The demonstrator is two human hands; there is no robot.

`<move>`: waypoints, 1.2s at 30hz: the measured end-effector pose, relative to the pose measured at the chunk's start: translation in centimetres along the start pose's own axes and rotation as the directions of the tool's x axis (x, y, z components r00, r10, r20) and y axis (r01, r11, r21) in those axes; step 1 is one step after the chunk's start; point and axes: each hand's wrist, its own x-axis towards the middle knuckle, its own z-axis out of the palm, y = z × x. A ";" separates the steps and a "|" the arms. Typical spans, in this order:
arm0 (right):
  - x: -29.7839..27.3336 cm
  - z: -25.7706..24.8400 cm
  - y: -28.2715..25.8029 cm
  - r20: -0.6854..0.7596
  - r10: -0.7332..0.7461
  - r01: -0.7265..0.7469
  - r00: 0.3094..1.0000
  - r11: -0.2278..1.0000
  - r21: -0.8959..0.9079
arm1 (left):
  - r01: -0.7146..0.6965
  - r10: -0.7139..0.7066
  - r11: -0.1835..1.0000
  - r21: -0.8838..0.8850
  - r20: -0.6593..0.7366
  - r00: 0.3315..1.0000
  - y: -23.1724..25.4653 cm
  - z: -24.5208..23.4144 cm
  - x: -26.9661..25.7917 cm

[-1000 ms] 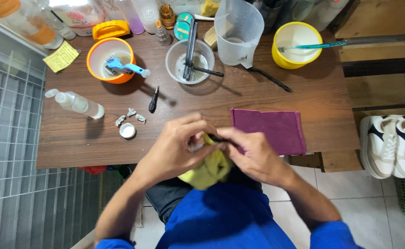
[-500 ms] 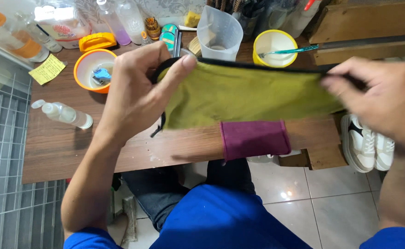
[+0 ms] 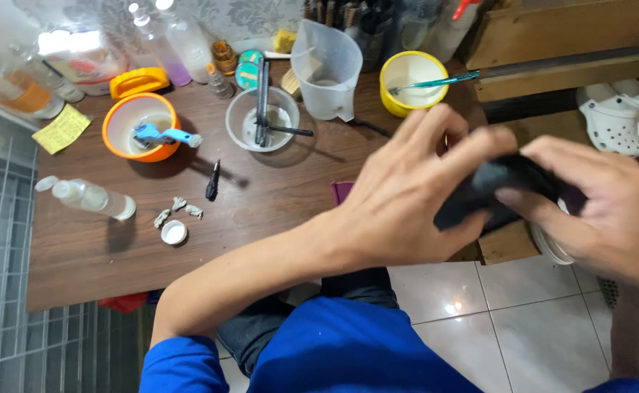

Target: The person scrubs the sole of a white sneaker with a black brush, then wipes the shoe with a purple cloth and a gray cloth. The shoe is placed on a wooden shelf next to other shoes. The person then folds the cloths and picks up a small bottle.

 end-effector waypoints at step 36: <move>-0.4 22.1 26.3 -0.358 -0.077 -0.177 0.930 0.761 -0.624 | 0.133 -0.135 0.988 0.080 0.028 0.990 -18.3 17.6 -11.3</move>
